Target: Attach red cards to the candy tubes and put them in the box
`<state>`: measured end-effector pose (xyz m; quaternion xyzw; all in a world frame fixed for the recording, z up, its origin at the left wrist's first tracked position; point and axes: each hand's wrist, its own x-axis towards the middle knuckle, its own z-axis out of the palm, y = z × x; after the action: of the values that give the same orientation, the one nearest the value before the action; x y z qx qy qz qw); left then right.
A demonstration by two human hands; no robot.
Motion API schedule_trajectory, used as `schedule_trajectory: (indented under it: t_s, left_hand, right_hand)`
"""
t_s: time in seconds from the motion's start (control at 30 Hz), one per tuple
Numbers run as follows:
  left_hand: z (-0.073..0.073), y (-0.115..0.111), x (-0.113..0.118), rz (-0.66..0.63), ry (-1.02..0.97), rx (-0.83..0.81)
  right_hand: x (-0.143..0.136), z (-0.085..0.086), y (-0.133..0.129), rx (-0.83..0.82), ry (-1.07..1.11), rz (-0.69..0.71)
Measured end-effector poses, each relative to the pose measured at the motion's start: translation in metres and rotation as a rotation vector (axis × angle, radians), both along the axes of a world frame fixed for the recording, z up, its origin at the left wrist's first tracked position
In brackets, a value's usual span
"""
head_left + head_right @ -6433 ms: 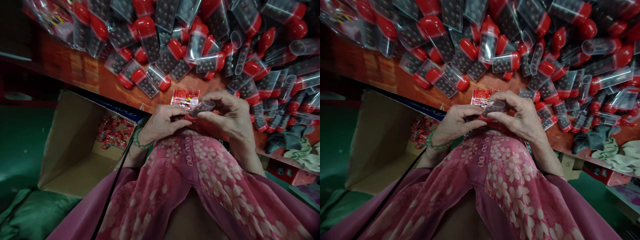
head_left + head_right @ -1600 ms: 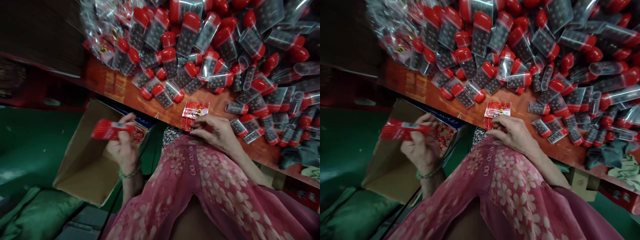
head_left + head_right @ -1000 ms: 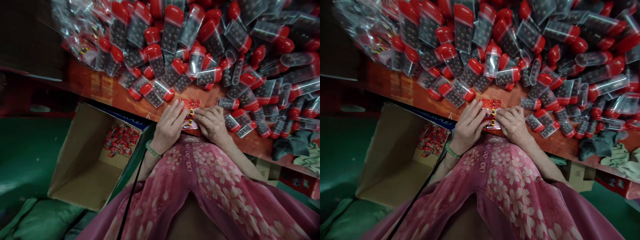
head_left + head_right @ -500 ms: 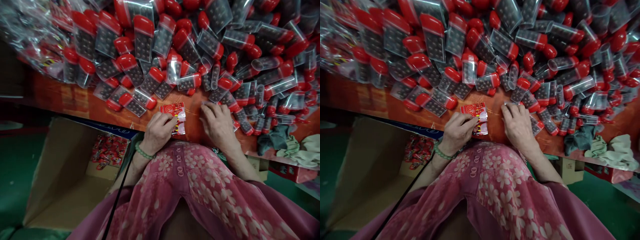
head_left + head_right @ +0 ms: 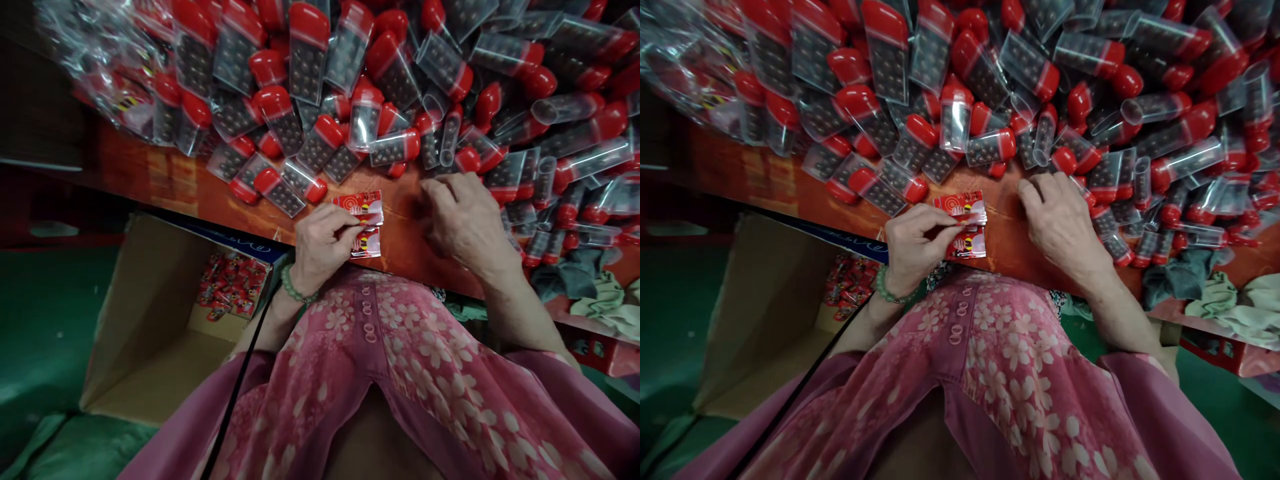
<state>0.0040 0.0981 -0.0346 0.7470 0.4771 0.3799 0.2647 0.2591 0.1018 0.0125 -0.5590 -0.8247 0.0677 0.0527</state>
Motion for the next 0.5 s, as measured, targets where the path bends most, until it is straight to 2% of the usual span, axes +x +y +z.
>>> schedule_trajectory:
  t_s: [0.13, 0.27, 0.37, 0.5]
  left_hand:
    - [0.004, 0.001, -0.005, 0.085, -0.185, -0.076]
    - [0.014, 0.000, -0.011, 0.042, -0.247, -0.148]
    - [0.019, -0.001, -0.013, 0.011, -0.283, -0.192]
    - [0.025, -0.003, -0.014, -0.043, -0.320, -0.240]
  right_hand:
    - [0.006, -0.005, -0.005, 0.044, 0.533, -0.135]
    - [-0.001, -0.005, -0.016, 0.047, 0.971, -0.340]
    - [-0.011, -0.001, -0.023, 0.021, 1.139, -0.351]
    - [-0.021, 0.003, -0.027, -0.022, 1.160, -0.279]
